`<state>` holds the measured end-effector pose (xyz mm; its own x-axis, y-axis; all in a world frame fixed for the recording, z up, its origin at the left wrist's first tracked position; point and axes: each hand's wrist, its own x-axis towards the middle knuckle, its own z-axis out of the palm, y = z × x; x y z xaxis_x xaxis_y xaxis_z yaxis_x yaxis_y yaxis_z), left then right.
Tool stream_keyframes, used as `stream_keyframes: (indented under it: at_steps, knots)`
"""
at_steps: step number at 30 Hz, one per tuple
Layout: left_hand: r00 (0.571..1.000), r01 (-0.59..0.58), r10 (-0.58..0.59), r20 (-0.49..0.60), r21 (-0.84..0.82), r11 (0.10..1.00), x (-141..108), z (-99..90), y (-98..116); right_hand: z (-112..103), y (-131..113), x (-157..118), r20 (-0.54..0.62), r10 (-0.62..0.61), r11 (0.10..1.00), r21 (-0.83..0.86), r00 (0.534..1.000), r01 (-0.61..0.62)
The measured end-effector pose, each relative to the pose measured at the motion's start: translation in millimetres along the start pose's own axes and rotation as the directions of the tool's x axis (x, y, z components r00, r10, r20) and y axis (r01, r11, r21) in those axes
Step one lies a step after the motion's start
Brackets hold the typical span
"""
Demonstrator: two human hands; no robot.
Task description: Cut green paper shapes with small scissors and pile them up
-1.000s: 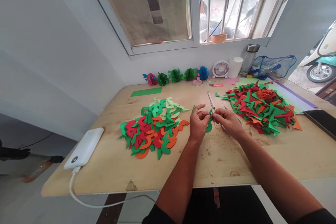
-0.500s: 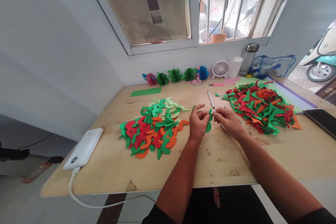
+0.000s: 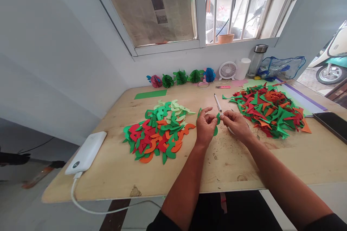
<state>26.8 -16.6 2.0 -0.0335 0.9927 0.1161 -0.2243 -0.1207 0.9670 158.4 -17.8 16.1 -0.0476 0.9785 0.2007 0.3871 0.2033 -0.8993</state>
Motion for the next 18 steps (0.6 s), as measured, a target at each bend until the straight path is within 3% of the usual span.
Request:
stream_keyframes:
  at_steps: [7, 18]
  knots:
    - [1.0, 0.01, -0.01, -0.001, -0.005, 1.0, -0.5, 0.2, 1.8, -1.1, -0.7, 0.0, 0.003, -0.052, 0.999, 0.005, 0.999, 0.052]
    - [1.0, 0.011, -0.011, -0.007, -0.003, 1.0, -0.5, -0.1, 3.2, -0.3, -0.6, 0.0, -0.012, -0.004, 0.997, 0.082, 1.0, 0.005]
